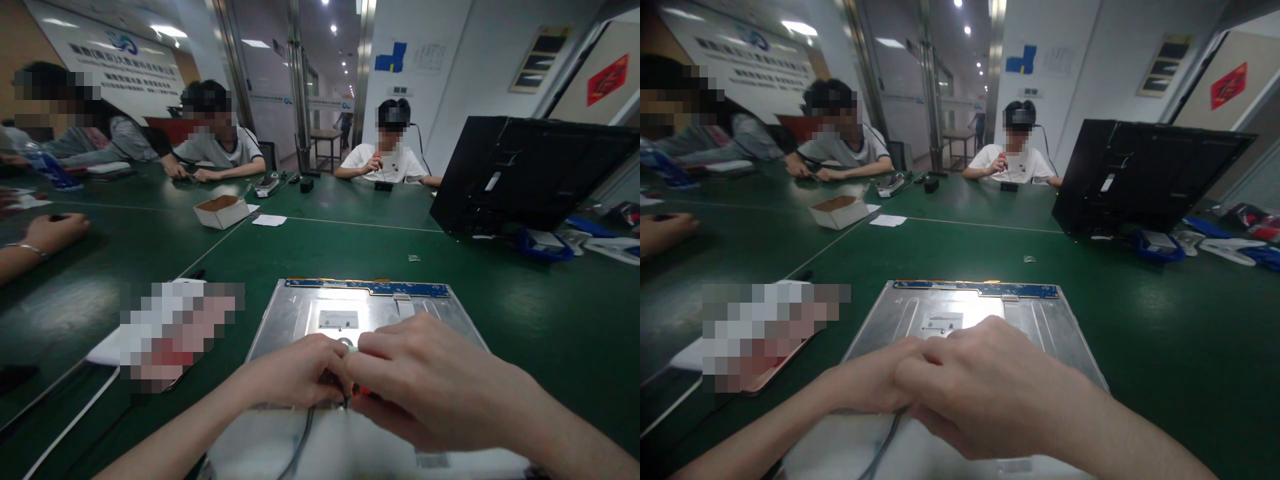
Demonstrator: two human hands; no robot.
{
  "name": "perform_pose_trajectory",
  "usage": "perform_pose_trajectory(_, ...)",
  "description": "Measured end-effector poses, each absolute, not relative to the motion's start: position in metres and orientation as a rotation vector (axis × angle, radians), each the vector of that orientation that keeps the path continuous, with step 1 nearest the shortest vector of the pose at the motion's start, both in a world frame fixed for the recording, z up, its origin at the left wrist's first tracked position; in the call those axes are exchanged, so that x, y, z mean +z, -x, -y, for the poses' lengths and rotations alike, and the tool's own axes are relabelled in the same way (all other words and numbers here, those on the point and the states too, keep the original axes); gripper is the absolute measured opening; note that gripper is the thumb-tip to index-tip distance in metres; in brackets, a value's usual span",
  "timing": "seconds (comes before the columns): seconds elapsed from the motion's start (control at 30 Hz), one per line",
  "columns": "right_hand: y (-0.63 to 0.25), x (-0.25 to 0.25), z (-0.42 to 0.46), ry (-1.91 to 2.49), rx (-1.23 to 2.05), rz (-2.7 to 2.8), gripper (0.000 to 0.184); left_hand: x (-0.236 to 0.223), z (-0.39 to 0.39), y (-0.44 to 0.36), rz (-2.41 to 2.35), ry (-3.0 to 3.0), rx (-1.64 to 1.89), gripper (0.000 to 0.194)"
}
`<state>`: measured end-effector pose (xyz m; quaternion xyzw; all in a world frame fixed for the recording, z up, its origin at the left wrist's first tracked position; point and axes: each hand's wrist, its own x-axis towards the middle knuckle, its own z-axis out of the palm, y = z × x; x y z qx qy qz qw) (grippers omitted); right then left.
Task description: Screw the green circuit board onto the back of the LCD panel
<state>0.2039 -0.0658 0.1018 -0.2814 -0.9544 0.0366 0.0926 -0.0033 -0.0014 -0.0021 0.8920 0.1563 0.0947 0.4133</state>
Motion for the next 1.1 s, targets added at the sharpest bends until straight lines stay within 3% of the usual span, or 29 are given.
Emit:
perform_pose_trajectory(0.3,-0.2055,0.0994,0.0648,0.865,0.099,2.83,0.017,-0.0006,0.0029,0.0023,-0.395,-2.222,0.222,0.017)
perform_pose_trajectory(0.43,-0.2056,0.1003,0.0659,0.85,0.138,2.857,0.003,-0.0007,0.0018,0.0027,-0.397,-2.22,0.209,0.018)
perform_pose_trajectory(0.57,-0.2047,0.1061,0.0683,0.874,0.31,2.869,0.022,-0.0005,0.0012,0.0025,-0.38,-2.238,0.224,0.013)
perform_pose_trajectory(0.77,-0.2053,0.1048,0.0654,0.876,0.254,2.833,0.024,-0.0015,0.0012,0.0026,-0.384,-2.236,0.201,0.015)
perform_pose_trajectory(0.93,-0.2044,0.1027,0.0671,0.972,0.207,2.834,0.009,-0.0006,0.0015,0.0028,-0.372,-2.212,0.195,0.016)
perform_pose_trajectory(1.1,-0.2042,0.1066,0.0702,0.911,0.311,2.835,0.025,-0.0007,0.0016,0.0031,-0.372,-2.237,0.234,0.019)
